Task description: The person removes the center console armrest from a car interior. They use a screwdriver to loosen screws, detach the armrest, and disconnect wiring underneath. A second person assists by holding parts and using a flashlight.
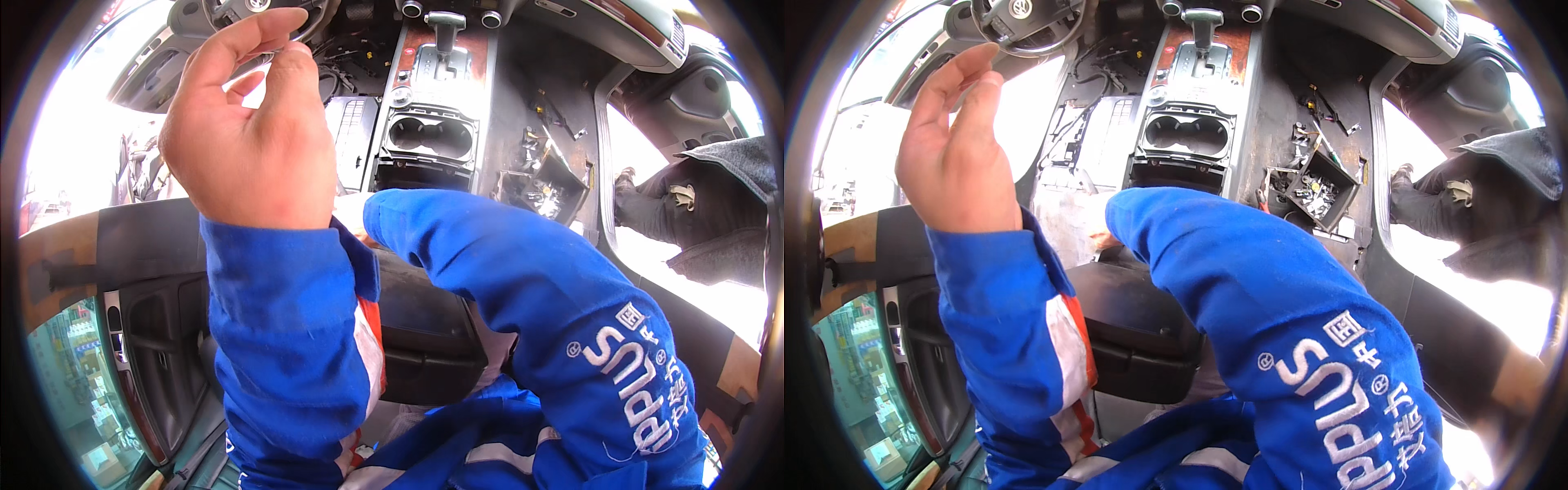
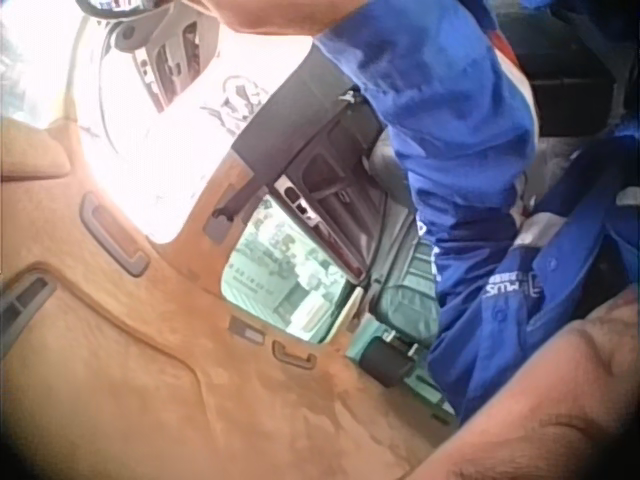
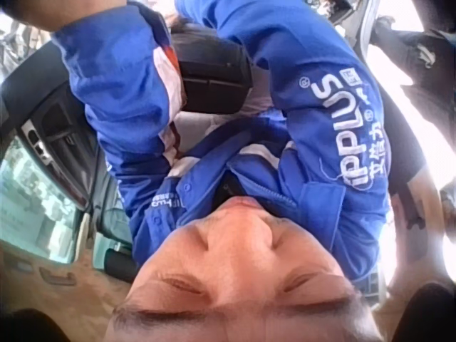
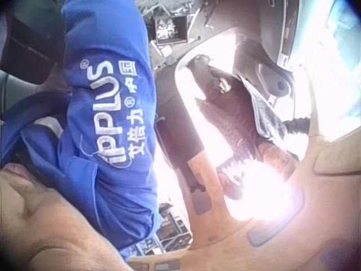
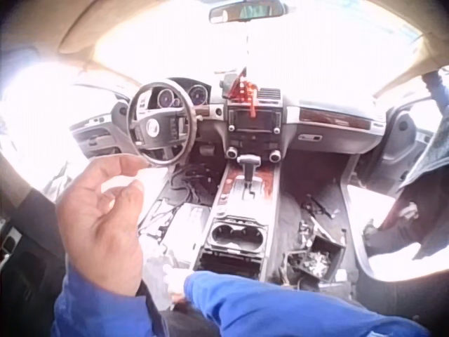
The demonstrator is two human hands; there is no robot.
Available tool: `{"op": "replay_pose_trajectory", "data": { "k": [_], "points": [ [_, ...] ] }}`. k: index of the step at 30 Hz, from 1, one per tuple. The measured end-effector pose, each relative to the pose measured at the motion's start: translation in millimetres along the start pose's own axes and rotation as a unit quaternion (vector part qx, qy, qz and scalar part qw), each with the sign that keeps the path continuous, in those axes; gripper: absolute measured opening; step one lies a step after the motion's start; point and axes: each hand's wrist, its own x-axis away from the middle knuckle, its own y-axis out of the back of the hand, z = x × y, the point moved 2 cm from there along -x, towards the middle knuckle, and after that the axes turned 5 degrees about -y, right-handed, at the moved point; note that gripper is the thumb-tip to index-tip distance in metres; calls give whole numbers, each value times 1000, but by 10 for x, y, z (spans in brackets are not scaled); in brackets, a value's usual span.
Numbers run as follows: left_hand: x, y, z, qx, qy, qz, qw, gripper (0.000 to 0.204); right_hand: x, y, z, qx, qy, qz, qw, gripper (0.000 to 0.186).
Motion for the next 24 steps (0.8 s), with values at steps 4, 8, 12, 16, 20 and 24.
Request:
{"op": "replay_pose_trajectory", "data": {
  "k": [4,8,12,16,20,24],
  "points": [
    [-2,24,25,-9,-13,-2,1000,21,103,46,3,-231,-184,174,939,25],
    [-3,19,66,10,-22,-7,1000,20,244,265,23,-306,-369,222,849,29],
    [-21,-11,109,32,0,4,999,18,273,242,-58,-402,-501,275,715,34],
    [30,-55,314,-15,-48,70,996,14,177,30,-98,-279,-208,296,890,30],
    [97,-102,931,-156,63,376,911,21,335,-177,-266,-443,-214,283,823,21],
    [422,-14,1631,-203,142,684,687,38,509,-76,-300,-402,-204,105,886,19]
  ]
}}
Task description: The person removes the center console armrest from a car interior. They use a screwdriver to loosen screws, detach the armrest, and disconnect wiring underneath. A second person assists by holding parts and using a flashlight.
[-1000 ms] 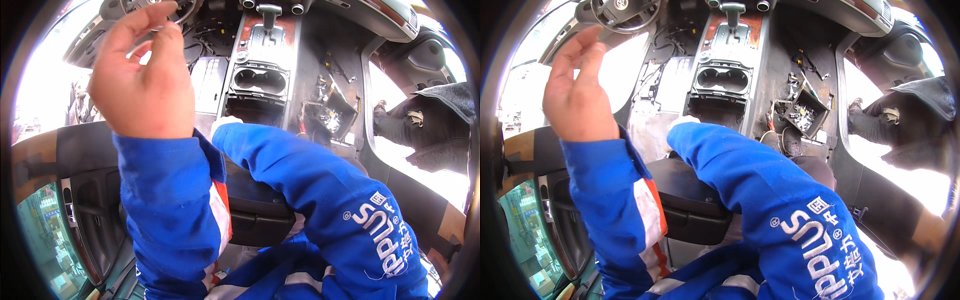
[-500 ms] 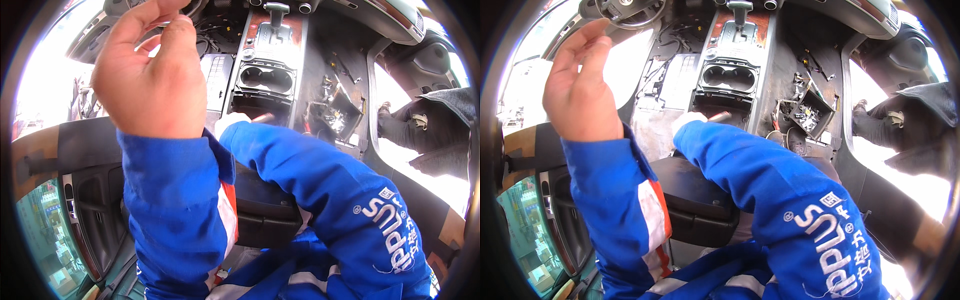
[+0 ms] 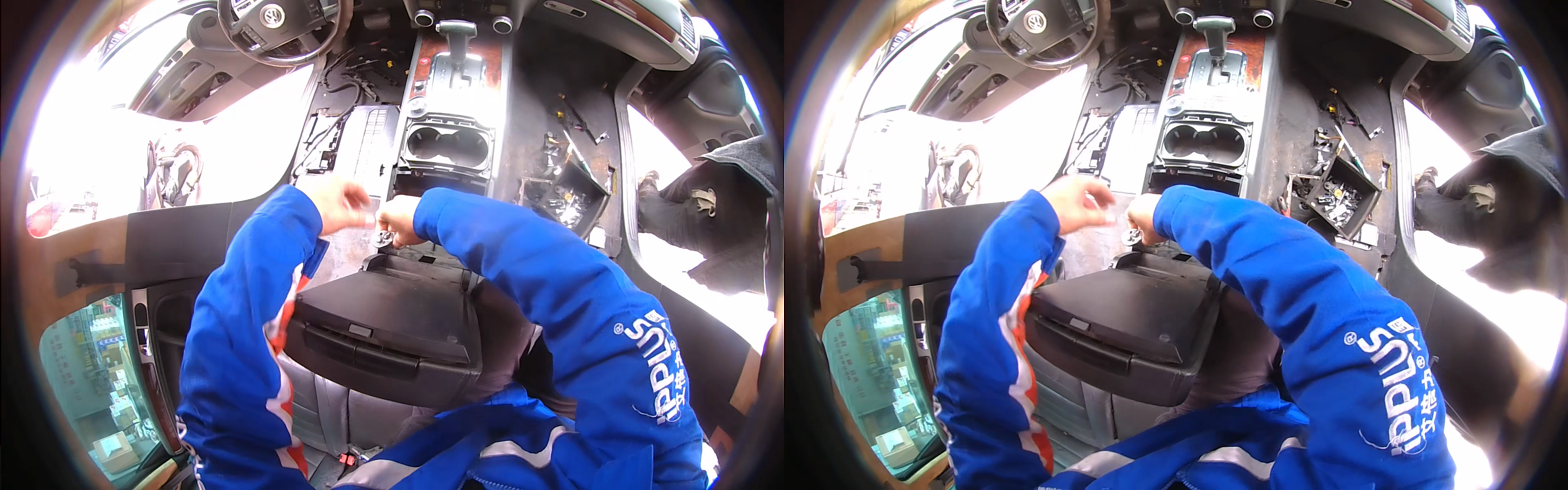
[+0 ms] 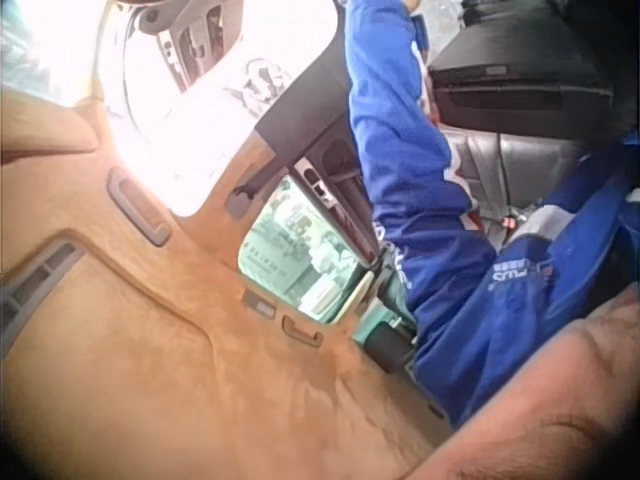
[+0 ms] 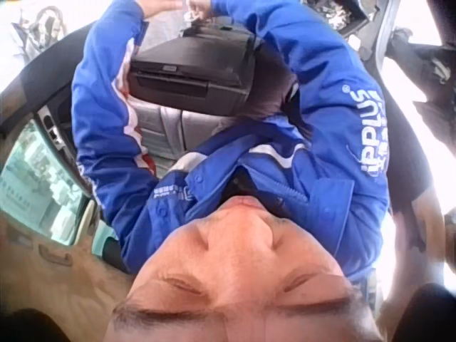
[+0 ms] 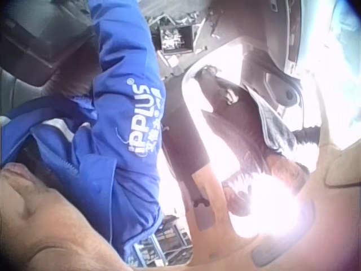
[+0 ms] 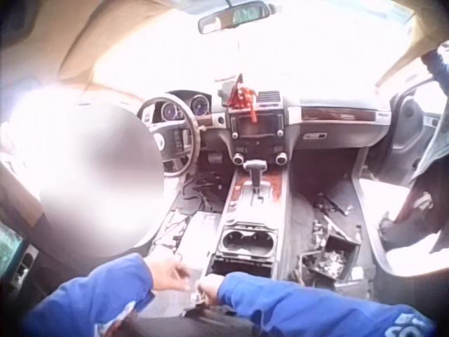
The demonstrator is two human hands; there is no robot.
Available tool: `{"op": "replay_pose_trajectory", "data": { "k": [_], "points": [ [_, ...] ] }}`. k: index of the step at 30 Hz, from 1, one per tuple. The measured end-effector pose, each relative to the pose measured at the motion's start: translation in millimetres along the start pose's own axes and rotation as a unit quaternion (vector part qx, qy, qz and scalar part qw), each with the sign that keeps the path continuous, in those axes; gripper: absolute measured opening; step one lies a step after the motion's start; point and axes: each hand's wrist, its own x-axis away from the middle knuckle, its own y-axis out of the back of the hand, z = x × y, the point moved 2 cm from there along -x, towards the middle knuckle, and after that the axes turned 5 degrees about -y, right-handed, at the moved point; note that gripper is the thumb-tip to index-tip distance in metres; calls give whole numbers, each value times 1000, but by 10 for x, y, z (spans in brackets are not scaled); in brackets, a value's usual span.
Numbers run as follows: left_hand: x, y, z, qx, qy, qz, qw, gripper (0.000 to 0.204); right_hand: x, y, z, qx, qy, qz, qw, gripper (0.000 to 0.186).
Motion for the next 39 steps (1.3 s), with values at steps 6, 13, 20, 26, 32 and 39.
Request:
{"op": "replay_pose_trajectory", "data": {
  "k": [6,13,20,26,32,39],
  "points": [
    [-285,-838,540,209,-48,68,974,39,212,237,49,7,19,-43,999,21],
    [-32,-1246,762,385,17,-163,908,20,-301,443,94,287,209,-116,928,46],
    [-171,-1389,711,354,-75,-192,912,42,-40,454,-126,154,79,-32,984,46],
    [-255,-1212,569,334,-86,-170,923,66,481,249,45,152,-114,-84,978,35],
    [-131,-1124,432,330,-93,-75,936,75,964,-236,51,-243,-265,19,933,41],
    [-190,-1214,641,421,-62,-44,904,20,255,255,-406,-53,-10,-89,995,28]
  ]
}}
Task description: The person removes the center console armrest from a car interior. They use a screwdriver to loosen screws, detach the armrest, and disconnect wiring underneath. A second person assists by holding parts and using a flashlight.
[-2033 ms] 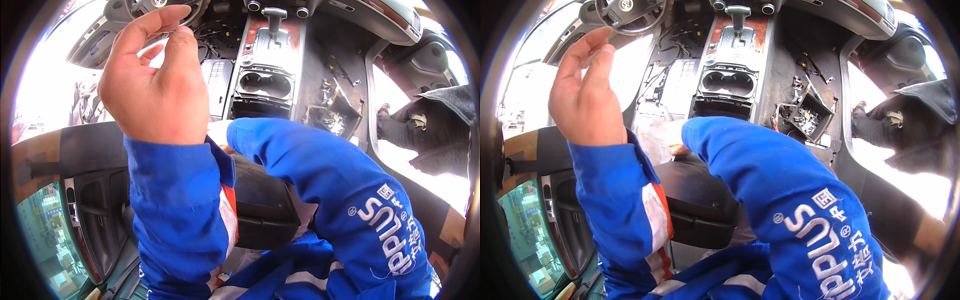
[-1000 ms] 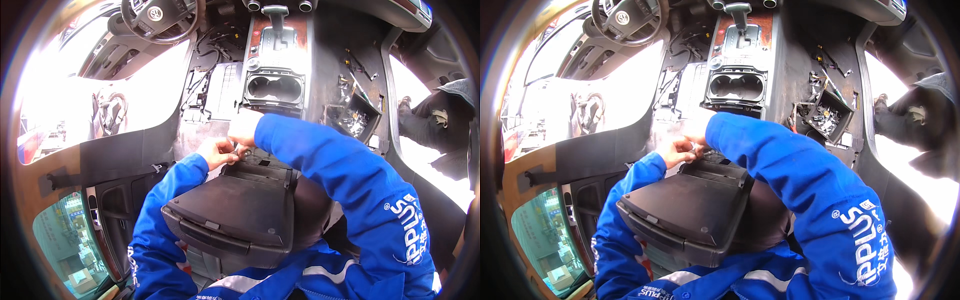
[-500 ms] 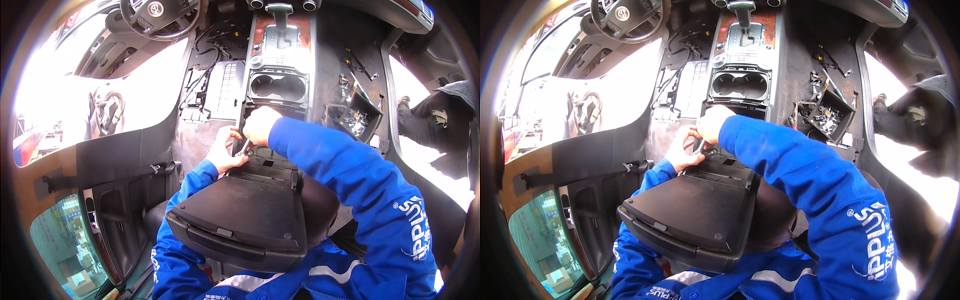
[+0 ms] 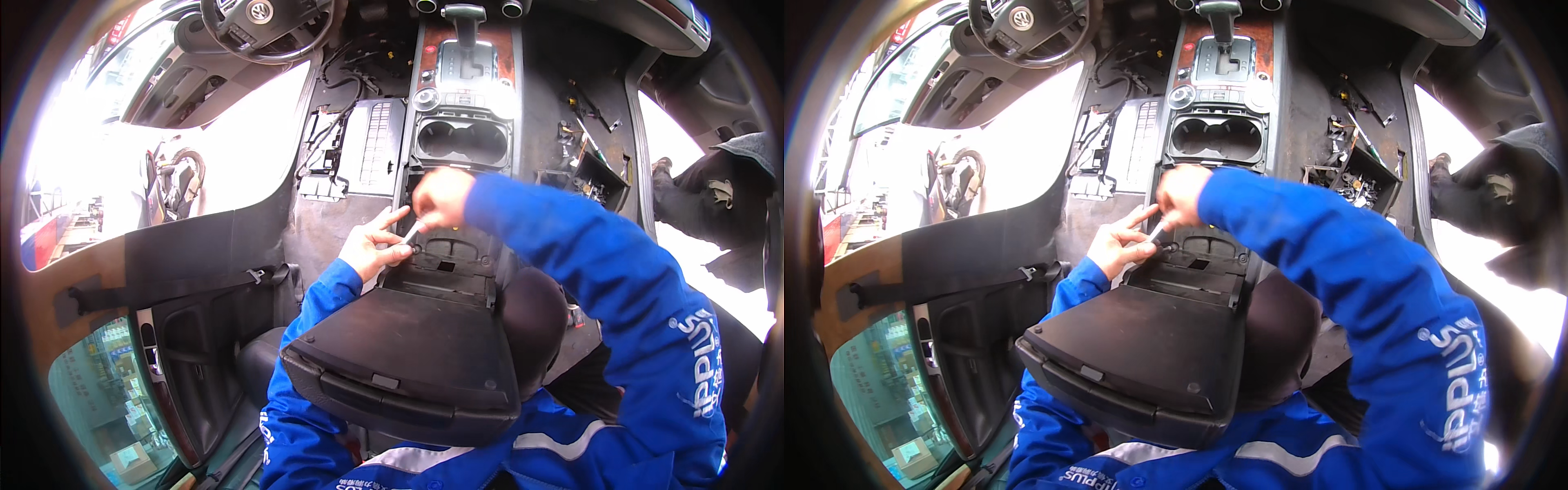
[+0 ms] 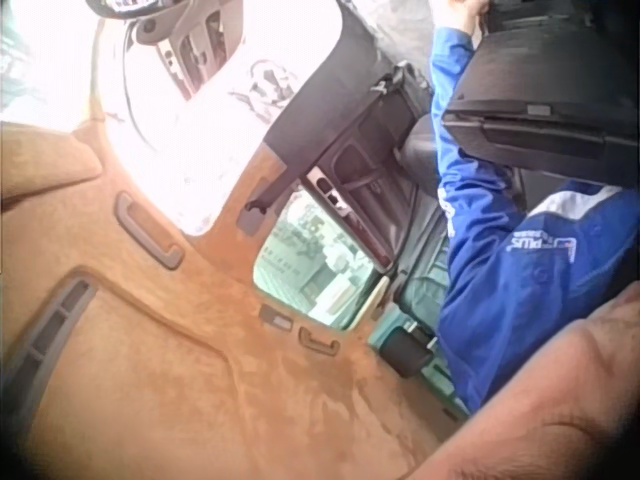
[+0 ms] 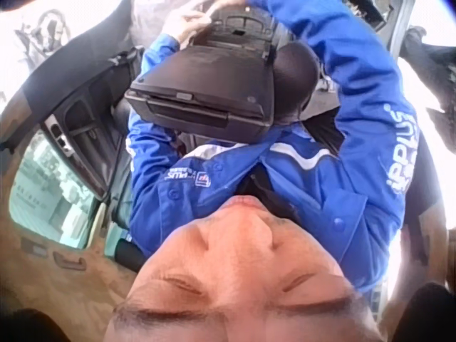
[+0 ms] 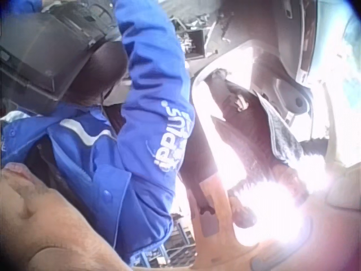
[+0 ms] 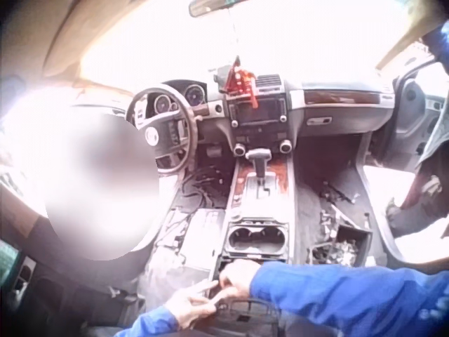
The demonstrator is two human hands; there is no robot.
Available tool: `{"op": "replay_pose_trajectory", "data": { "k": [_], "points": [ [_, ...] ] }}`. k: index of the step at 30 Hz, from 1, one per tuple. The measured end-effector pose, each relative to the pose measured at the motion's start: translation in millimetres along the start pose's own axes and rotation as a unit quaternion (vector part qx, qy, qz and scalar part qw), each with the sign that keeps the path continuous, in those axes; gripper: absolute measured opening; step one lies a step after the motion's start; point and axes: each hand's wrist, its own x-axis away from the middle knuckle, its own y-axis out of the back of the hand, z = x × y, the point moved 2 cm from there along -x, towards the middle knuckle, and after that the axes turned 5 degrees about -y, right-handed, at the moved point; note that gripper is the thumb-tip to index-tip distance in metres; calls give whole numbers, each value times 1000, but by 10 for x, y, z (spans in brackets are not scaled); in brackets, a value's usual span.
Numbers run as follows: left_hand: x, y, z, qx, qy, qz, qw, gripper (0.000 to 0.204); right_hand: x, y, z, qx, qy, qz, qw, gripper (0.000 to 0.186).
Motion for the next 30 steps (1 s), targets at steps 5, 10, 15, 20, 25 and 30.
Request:
{"op": "replay_pose_trajectory", "data": {
  "k": [5,10,15,20,25,30],
  "points": [
    [102,-95,77,170,-30,-87,981,69,-654,71,367,59,137,43,988,28],
    [-19,-140,15,122,62,-17,990,86,-309,175,454,183,109,89,973,37],
    [-133,-115,-80,33,34,-19,999,99,17,204,460,184,50,24,981,48],
    [-109,-130,-67,17,14,-19,1000,109,471,-24,442,106,-168,44,979,56],
    [-92,-81,-63,-101,-8,12,995,106,768,-400,458,-126,-257,91,954,41],
    [-69,-25,-81,-64,-54,0,997,38,548,-273,263,-75,-176,54,980,32]
  ]
}}
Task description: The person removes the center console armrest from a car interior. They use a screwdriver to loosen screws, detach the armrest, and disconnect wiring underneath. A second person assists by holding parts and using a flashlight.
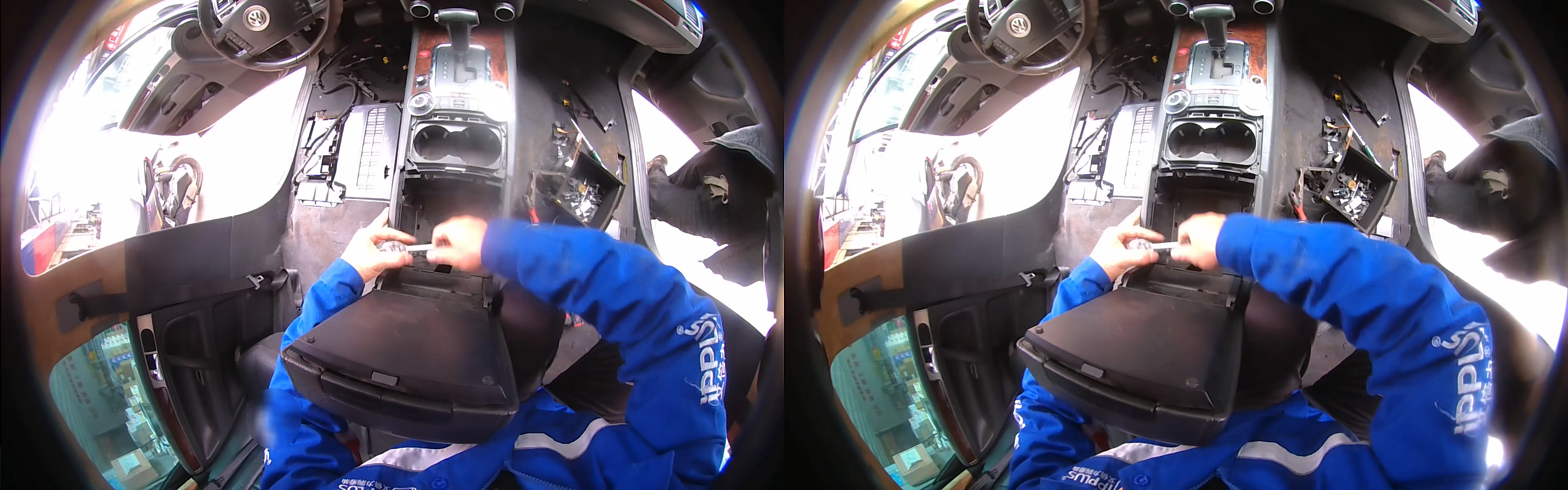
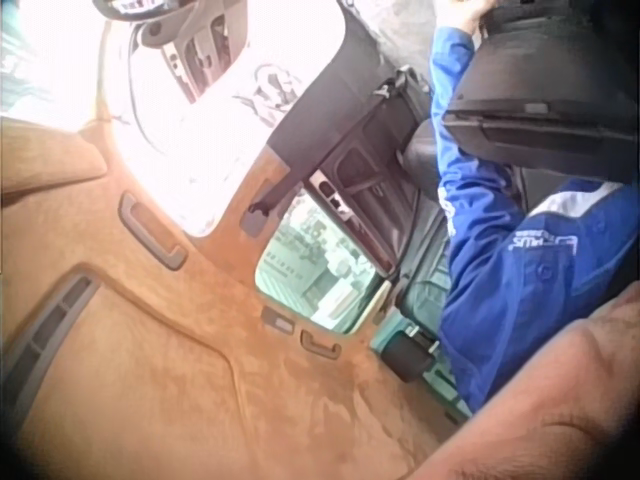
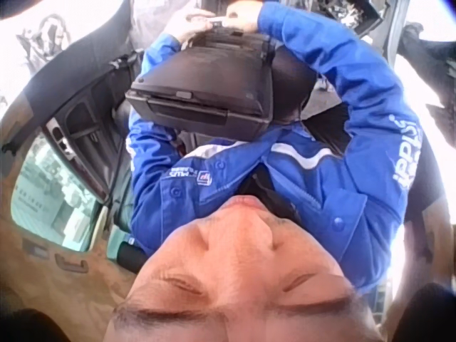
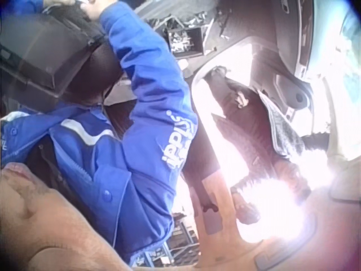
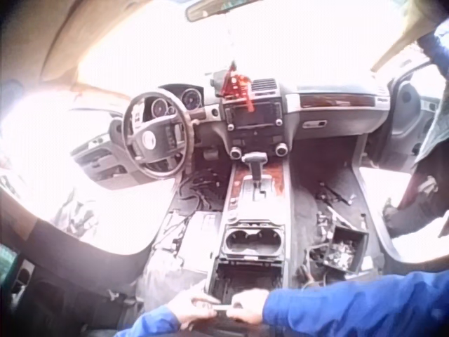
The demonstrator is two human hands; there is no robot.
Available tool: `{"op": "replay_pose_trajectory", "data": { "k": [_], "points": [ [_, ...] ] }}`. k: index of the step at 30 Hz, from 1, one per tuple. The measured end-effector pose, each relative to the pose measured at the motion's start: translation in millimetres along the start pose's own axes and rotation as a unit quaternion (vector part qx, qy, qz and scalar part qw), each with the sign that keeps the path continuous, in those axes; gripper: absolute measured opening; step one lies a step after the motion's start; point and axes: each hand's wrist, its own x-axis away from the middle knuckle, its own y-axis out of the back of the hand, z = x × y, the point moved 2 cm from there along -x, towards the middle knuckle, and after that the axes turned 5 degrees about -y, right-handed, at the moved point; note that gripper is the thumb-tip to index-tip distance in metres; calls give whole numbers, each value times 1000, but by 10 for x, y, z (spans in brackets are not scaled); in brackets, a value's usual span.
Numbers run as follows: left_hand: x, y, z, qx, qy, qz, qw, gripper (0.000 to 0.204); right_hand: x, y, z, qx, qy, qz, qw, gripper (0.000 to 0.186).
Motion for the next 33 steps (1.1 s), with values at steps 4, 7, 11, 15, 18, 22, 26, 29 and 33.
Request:
{"op": "replay_pose_trajectory", "data": {
  "k": [4,7,11,15,18,22,26,29,33],
  "points": [
    [33,-10,34,111,44,-28,993,27,-560,516,132,134,175,-18,975,20],
    [81,-72,75,214,116,-23,970,42,-910,598,470,197,220,20,955,21],
    [109,-126,73,289,65,-74,952,46,-854,603,534,334,251,28,908,27],
    [88,-118,69,170,-8,-58,984,34,-508,527,335,271,202,15,941,44],
    [71,-76,120,204,19,-56,977,30,-235,377,253,196,77,-38,977,46],
    [93,-16,210,138,25,-29,990,27,196,-179,252,20,-143,9,990,45],
    [138,-12,243,121,20,-48,991,26,83,-198,118,-51,-122,70,989,34],
    [155,-37,221,211,78,-74,971,34,-198,58,144,118,69,-11,991,30],
    [170,-81,154,310,111,-92,940,30,-819,358,554,371,265,-82,886,19]
  ]
}}
